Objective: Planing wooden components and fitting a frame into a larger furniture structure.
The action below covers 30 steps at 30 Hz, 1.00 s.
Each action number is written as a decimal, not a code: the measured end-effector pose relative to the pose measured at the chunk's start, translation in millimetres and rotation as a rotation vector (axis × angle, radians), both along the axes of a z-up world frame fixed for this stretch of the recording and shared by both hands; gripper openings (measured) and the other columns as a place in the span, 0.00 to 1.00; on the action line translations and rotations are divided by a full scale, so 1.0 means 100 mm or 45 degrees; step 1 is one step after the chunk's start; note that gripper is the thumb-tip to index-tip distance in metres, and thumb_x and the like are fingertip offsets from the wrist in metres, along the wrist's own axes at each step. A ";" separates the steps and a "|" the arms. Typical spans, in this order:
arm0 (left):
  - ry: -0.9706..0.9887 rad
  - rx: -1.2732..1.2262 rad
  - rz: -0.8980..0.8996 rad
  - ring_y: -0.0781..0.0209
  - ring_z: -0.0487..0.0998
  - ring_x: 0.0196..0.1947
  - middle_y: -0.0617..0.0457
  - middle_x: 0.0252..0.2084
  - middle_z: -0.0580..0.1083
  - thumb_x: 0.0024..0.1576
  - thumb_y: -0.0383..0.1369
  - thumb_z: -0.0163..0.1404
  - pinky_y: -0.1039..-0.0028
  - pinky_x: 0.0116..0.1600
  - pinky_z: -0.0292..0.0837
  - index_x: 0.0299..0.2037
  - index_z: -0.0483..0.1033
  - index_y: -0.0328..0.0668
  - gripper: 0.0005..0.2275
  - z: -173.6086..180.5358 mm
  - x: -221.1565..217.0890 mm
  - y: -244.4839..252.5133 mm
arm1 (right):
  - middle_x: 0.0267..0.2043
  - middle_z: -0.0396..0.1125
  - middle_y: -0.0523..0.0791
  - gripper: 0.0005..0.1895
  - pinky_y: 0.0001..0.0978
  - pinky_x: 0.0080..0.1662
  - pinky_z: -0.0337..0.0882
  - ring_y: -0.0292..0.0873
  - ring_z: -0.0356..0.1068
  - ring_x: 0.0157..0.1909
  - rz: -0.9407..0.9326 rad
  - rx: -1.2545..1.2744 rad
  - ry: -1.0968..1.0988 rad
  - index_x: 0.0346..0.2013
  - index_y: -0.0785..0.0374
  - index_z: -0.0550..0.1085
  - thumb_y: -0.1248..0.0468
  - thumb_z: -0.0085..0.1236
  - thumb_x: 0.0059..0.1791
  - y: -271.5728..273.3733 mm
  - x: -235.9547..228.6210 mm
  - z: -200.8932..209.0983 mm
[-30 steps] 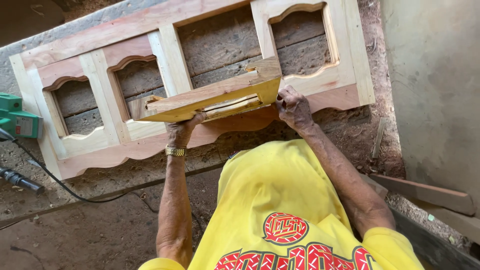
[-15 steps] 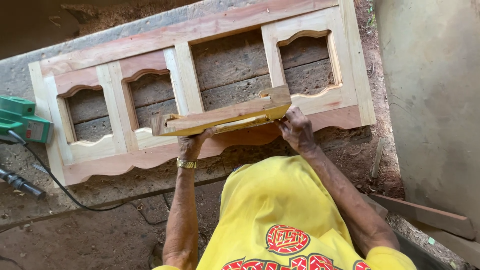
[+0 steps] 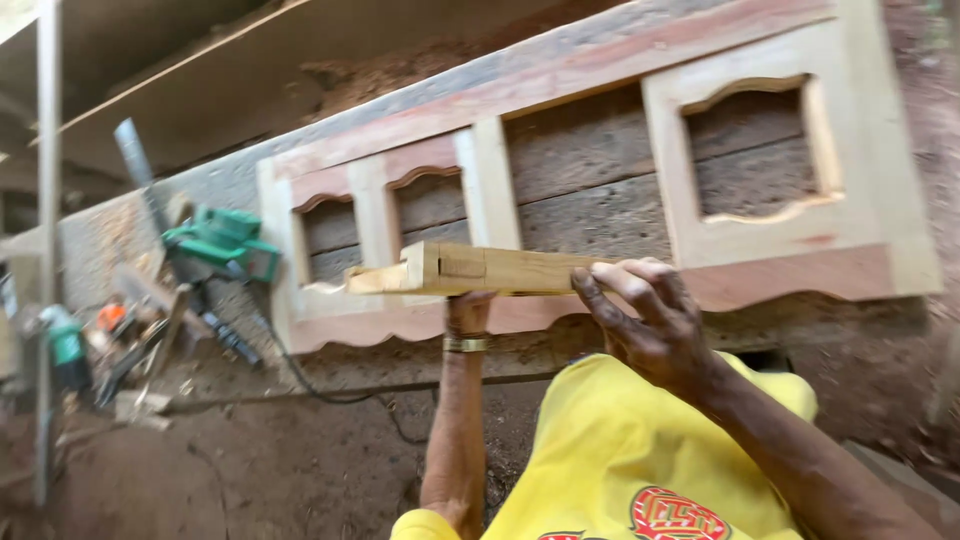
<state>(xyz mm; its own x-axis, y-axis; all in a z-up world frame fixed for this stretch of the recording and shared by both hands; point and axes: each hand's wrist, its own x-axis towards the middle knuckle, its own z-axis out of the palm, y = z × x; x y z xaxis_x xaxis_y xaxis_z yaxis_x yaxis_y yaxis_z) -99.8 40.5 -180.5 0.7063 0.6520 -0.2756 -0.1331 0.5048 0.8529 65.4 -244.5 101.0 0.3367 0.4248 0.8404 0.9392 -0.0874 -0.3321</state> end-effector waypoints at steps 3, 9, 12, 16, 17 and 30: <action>-0.078 -0.196 0.046 0.47 0.79 0.48 0.49 0.48 0.76 0.38 0.11 0.54 0.51 0.59 0.68 0.56 0.71 0.41 0.31 -0.34 -0.17 -0.16 | 0.48 0.71 0.54 0.17 0.50 0.46 0.75 0.55 0.71 0.42 0.096 0.023 -0.083 0.50 0.63 0.81 0.71 0.51 0.50 0.16 -0.05 0.07; -0.326 -0.511 0.039 0.56 0.79 0.42 0.57 0.33 0.74 0.41 0.10 0.50 0.52 0.58 0.71 0.42 0.67 0.52 0.23 -0.14 -0.30 -0.66 | 0.49 0.71 0.53 0.19 0.49 0.50 0.72 0.53 0.70 0.44 0.141 -0.067 -0.097 0.53 0.58 0.81 0.69 0.50 0.50 0.38 -0.20 0.12; -0.460 -0.534 -0.045 0.53 0.79 0.41 0.52 0.32 0.71 0.43 0.11 0.51 0.51 0.56 0.74 0.40 0.66 0.49 0.21 0.50 -0.22 -0.82 | 0.49 0.71 0.54 0.19 0.50 0.48 0.72 0.54 0.69 0.43 0.089 -0.130 -0.105 0.53 0.60 0.81 0.70 0.51 0.49 0.44 -0.28 0.18; -0.462 -0.548 -0.119 0.53 0.78 0.41 0.52 0.32 0.71 0.44 0.10 0.51 0.56 0.51 0.75 0.39 0.67 0.47 0.20 0.54 -0.37 -0.82 | 0.49 0.71 0.53 0.18 0.50 0.51 0.73 0.55 0.71 0.47 -0.081 -0.306 0.010 0.55 0.59 0.80 0.66 0.57 0.50 0.32 -0.37 0.22; -0.399 -0.599 -0.118 0.53 0.77 0.41 0.53 0.33 0.71 0.43 0.10 0.49 0.58 0.50 0.75 0.40 0.68 0.48 0.20 0.46 -0.42 -0.82 | 0.50 0.70 0.53 0.21 0.50 0.53 0.74 0.56 0.72 0.50 -0.167 -0.397 0.077 0.59 0.57 0.79 0.62 0.61 0.50 0.26 -0.38 0.24; 0.860 0.331 0.117 0.38 0.74 0.52 0.30 0.48 0.73 0.37 0.35 0.69 0.49 0.58 0.69 0.60 0.68 0.31 0.38 1.50 -0.38 -0.63 | 0.36 0.74 0.56 0.20 0.49 0.45 0.71 0.53 0.74 0.39 -0.358 -0.566 1.837 0.53 0.57 0.77 0.49 0.61 0.52 -0.23 -0.80 -1.35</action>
